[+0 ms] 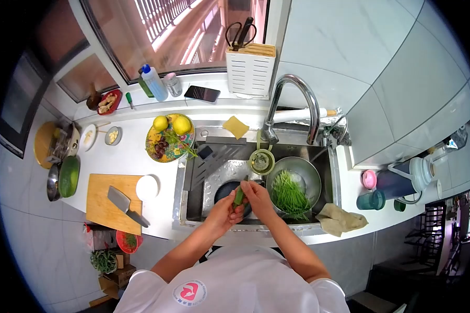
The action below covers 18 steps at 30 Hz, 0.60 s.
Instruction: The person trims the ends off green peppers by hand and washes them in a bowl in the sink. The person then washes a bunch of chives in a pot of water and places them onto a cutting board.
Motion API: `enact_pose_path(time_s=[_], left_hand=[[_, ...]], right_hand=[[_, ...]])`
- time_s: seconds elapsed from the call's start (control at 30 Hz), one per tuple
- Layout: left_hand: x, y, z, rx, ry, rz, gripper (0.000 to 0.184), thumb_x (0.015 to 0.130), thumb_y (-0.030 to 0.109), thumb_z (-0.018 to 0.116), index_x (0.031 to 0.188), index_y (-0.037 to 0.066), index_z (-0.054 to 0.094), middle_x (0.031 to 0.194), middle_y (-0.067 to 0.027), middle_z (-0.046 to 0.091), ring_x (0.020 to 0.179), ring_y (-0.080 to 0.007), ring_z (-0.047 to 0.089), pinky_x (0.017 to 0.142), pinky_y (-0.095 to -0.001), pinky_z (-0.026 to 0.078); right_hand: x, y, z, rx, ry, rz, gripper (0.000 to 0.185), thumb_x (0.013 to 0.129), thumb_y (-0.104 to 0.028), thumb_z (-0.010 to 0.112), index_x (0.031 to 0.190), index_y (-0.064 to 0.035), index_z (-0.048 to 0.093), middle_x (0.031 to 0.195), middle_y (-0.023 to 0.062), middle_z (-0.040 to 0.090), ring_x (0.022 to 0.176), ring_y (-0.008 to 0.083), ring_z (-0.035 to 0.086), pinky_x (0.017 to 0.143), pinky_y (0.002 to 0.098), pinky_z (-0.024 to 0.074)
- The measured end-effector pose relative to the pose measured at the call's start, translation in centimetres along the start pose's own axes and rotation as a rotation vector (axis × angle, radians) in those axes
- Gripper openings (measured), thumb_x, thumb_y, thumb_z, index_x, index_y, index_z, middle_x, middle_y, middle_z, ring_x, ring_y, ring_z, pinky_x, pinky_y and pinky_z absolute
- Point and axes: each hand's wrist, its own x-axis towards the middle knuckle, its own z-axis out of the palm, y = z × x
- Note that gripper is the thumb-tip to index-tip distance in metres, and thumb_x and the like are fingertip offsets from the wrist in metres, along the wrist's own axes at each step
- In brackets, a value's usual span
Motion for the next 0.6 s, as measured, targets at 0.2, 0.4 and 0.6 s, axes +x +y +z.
enact_pose_path(time_s=[0.2, 0.4, 0.6], left_hand=[[-0.8, 1.3, -0.8, -0.157, -0.022, -0.092, 0.031, 0.097, 0.036, 0.036, 0.080, 0.012, 0.047, 0.057, 0.0038, 0.039, 0.044, -0.0048, 0.033, 0.039, -0.0205, 0.023], [-2.2, 1.4, 0.9, -0.158, -0.092, -0.168, 0.032, 0.097, 0.036, 0.036, 0.083, 0.010, 0.048, 0.056, 0.0042, 0.037, 0.043, -0.0055, 0.031, 0.038, -0.0207, 0.023], [-2.3, 0.8, 1.5, -0.007, 0.032, -0.070, 0.039, 0.096, 0.043, 0.036, 0.086, 0.008, 0.050, 0.057, 0.0033, 0.037, 0.043, -0.0063, 0.028, 0.039, -0.0208, 0.021]], right_hand=[[-2.4, -4.0, 2.0, 0.364, -0.163, -0.230, 0.046, 0.088, -0.006, 0.055, 0.128, -0.0064, 0.034, 0.111, 0.0113, 0.057, 0.102, 0.0169, 0.054, 0.091, 0.0313, 0.0421], [-0.9, -3.4, 1.1, 0.494, -0.061, -0.124, 0.016, 0.090, -0.011, 0.055, 0.103, -0.0059, 0.049, 0.089, 0.0087, 0.063, 0.079, 0.0124, 0.060, 0.066, 0.0235, 0.0489], [-1.1, -2.3, 1.3, 0.429, 0.056, -0.106, 0.017, 0.088, -0.013, 0.058, 0.102, -0.0065, 0.050, 0.079, 0.0038, 0.060, 0.069, 0.0087, 0.057, 0.060, 0.0211, 0.0452]])
